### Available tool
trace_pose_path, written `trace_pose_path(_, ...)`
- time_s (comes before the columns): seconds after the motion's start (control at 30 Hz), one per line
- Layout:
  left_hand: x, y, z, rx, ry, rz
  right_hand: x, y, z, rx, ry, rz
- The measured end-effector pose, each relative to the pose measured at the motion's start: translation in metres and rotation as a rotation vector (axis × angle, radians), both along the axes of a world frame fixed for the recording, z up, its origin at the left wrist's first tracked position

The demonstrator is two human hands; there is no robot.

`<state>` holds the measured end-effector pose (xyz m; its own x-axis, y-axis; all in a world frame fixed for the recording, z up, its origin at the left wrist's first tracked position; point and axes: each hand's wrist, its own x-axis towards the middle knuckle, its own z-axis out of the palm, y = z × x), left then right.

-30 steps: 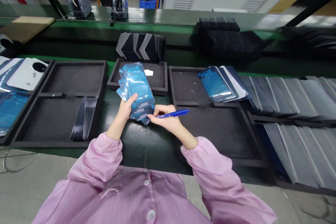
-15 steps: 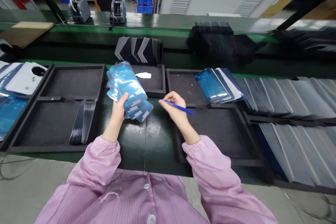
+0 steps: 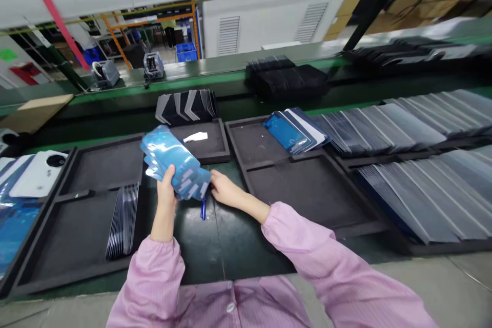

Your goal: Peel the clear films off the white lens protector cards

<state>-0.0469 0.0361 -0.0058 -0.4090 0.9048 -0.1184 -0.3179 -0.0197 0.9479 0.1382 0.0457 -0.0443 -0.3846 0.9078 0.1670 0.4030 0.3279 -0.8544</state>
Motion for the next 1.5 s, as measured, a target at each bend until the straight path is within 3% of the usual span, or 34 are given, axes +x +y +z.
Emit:
trace_pose_path(0.13,0.013,-0.012,0.002,-0.068,0.093,-0.253,0.025,0.015,0.011,-0.060,0.194,-0.101)
trace_pose_path(0.23,0.032,-0.023,0.002,-0.048,0.201,-0.400,0.033,0.010,0.022,-0.079,0.313,-0.093)
trace_pose_path(0.37,0.057,-0.039,0.000,0.116,0.599,-0.537,0.028,-0.009,0.038,-0.194,0.387,-0.091)
trace_pose_path(0.47,0.068,-0.050,-0.005,0.132,0.728,-0.510,0.027,-0.021,0.049,-0.229,0.364,-0.093)
trace_pose_path(0.6,0.075,-0.059,-0.010,0.157,0.766,-0.532,0.036,-0.032,0.052,-0.153,0.364,0.018)
trace_pose_path(0.7,0.080,-0.063,-0.011,0.174,0.768,-0.579,0.044,-0.038,0.044,-0.114,0.348,0.083)
trace_pose_path(0.93,0.084,-0.060,-0.017,0.200,0.791,-0.564,0.044,-0.044,0.022,0.001,0.320,-0.023)
trace_pose_path(1.07,0.080,-0.054,-0.028,0.361,0.995,-0.534,0.036,-0.038,0.018,0.125,0.363,-0.046)
trace_pose_path(1.17,0.079,-0.048,-0.033,0.439,1.146,-0.498,0.029,-0.030,0.013,0.064,0.433,-0.152)
trace_pose_path(1.3,0.081,-0.040,-0.031,0.395,1.168,-0.529,0.022,-0.020,0.009,-0.106,0.506,-0.301)
trace_pose_path(1.5,0.078,-0.033,-0.019,0.334,1.194,-0.594,0.020,-0.014,0.018,-0.318,0.692,-0.357)
